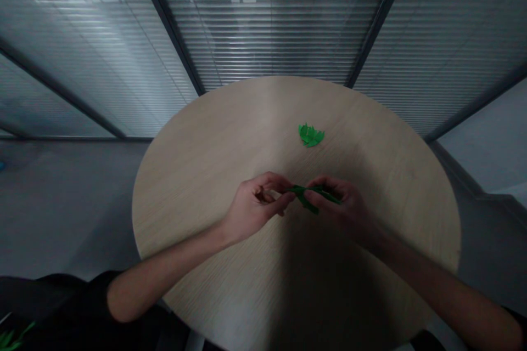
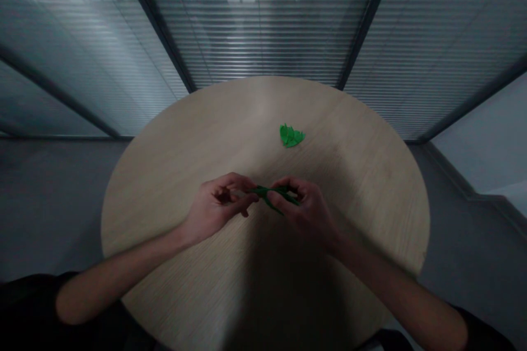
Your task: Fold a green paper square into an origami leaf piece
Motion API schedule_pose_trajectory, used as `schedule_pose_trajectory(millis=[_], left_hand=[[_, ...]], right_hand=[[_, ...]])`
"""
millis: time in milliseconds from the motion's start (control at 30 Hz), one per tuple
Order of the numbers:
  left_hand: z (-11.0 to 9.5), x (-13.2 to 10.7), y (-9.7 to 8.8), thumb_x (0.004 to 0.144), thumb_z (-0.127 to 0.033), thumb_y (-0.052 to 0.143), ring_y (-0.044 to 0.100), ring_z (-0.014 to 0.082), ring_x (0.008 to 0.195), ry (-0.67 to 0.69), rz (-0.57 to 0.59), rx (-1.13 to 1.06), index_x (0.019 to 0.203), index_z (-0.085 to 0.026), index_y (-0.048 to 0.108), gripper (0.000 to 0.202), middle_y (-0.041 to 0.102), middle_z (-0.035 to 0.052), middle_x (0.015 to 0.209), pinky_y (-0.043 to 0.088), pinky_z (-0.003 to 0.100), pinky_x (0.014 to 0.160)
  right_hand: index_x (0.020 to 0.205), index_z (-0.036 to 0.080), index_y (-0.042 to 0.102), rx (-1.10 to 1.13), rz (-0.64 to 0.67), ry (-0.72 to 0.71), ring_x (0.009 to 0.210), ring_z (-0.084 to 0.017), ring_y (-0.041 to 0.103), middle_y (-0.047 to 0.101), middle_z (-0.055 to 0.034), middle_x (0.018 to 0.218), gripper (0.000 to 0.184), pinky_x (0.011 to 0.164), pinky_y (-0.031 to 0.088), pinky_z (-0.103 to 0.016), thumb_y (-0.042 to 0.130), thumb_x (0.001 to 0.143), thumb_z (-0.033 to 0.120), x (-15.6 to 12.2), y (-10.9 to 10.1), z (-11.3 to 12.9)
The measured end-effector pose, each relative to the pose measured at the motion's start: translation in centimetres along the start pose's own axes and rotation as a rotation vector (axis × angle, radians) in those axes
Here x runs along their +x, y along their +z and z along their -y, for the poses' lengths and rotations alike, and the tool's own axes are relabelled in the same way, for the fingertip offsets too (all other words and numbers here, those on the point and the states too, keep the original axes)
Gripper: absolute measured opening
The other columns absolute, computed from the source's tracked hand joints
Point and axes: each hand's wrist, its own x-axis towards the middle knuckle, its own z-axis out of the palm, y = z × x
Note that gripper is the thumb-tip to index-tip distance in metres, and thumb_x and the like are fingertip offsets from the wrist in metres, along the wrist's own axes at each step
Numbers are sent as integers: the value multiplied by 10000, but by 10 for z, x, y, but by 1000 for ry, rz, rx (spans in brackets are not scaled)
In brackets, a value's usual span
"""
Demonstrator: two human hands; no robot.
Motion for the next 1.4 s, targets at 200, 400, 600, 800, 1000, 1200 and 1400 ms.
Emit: schedule_pose_trajectory(millis=[200,400,600,800,1000,1200,1400], left_hand=[[-1,2,1,845,-298,788,661,102,536,-62,18,-36,945,-132,718,206,731,23,739,590,189,495],[0,3,1,904,-331,738,707,124,605,-76,53,-58,889,-120,719,213,779,67,779,611,201,534],[0,3,1,934,-299,698,743,141,668,-51,59,-78,909,-114,719,188,799,89,815,623,205,560],[1,3,0,946,-313,694,748,143,665,-57,74,-103,893,-117,712,204,798,87,808,618,201,551],[1,3,-1,952,-375,693,762,164,693,-65,97,-103,918,-119,708,259,802,99,836,630,227,565],[0,2,-1,915,-339,737,784,191,786,-55,82,-106,995,-127,709,228,803,93,877,650,237,598],[0,2,0,913,-312,730,775,171,739,-65,59,-82,959,-126,711,193,805,89,853,644,225,594]], right_hand=[[869,187,739,-21,-11,1,653,-155,638,717,-24,761,222,580,486,-261,745,835,406,1,1,-1],[887,195,738,-128,-33,-55,681,-152,644,720,-13,772,185,628,493,-264,718,880,379,-2,1,-2],[876,190,734,-140,-51,-98,647,-148,651,729,-16,757,162,577,488,-251,716,880,351,-3,2,1],[873,196,734,-160,-47,-114,663,-155,665,735,-15,762,148,603,508,-262,711,887,342,-3,2,1],[880,199,733,-153,-55,-100,669,-159,671,737,-15,774,166,611,516,-267,717,885,364,-2,1,-2],[873,193,727,-147,-66,-89,653,-156,661,733,-18,764,178,595,516,-264,714,880,371,-3,1,0],[873,201,710,-160,-92,-132,654,-153,672,726,-15,770,152,589,520,-261,710,881,353,-4,2,1]])
